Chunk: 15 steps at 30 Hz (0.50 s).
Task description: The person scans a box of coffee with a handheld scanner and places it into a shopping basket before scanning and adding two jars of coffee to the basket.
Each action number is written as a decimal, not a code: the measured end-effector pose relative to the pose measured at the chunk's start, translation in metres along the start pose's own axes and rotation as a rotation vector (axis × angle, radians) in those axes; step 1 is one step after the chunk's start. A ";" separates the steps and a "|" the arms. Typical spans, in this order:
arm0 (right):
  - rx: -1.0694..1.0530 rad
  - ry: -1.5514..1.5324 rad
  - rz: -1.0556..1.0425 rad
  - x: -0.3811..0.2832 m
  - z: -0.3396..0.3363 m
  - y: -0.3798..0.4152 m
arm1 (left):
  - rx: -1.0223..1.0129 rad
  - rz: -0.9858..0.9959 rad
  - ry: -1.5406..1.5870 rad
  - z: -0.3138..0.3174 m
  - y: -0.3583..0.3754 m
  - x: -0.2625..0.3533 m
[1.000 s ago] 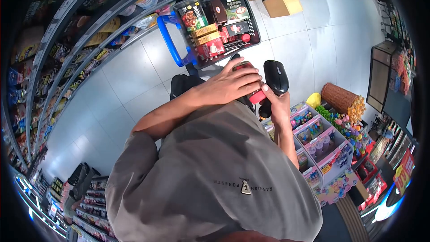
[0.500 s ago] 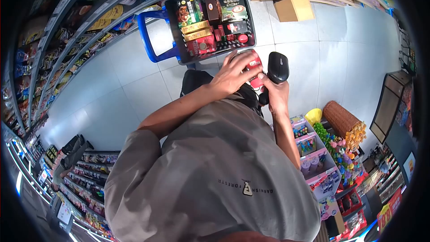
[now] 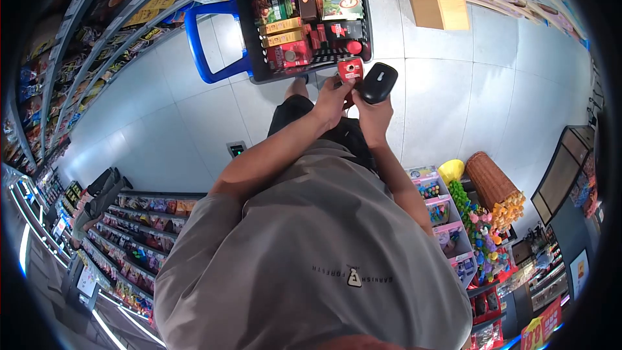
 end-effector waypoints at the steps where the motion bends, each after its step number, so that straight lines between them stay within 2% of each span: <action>1: 0.011 0.027 -0.004 0.006 0.005 -0.004 | 0.049 -0.035 -0.009 -0.004 -0.008 -0.007; 6: -0.054 0.090 0.023 0.026 0.022 -0.026 | -0.006 -0.093 -0.015 -0.024 -0.048 -0.024; 8: -0.047 0.141 0.045 0.034 0.024 -0.032 | 0.109 -0.104 -0.004 -0.026 -0.060 -0.021; 9: -0.008 0.095 0.050 0.045 0.023 -0.035 | 0.082 0.041 -0.139 -0.043 -0.081 -0.032; 10: 0.031 0.050 0.057 0.052 0.021 -0.037 | 0.082 0.031 -0.144 -0.056 -0.100 -0.040; 12: 0.048 0.043 0.102 0.056 0.010 -0.030 | 0.167 -0.020 -0.363 -0.079 -0.134 -0.046; 13: 0.083 0.088 0.142 0.067 0.004 -0.032 | 0.166 -0.028 -0.367 -0.078 -0.147 -0.044; 15: 0.122 0.134 0.188 0.090 -0.007 -0.035 | 0.307 -0.143 -0.292 -0.080 -0.171 -0.047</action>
Point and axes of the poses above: each hand's wrist, its own y-axis away from the middle knuckle, its own z-axis out of the palm, x = y × z, the point moved 4 cm from there along -y, towards the middle knuckle, and after that the axes turned 14 degrees about z, right-handed, at the moved point
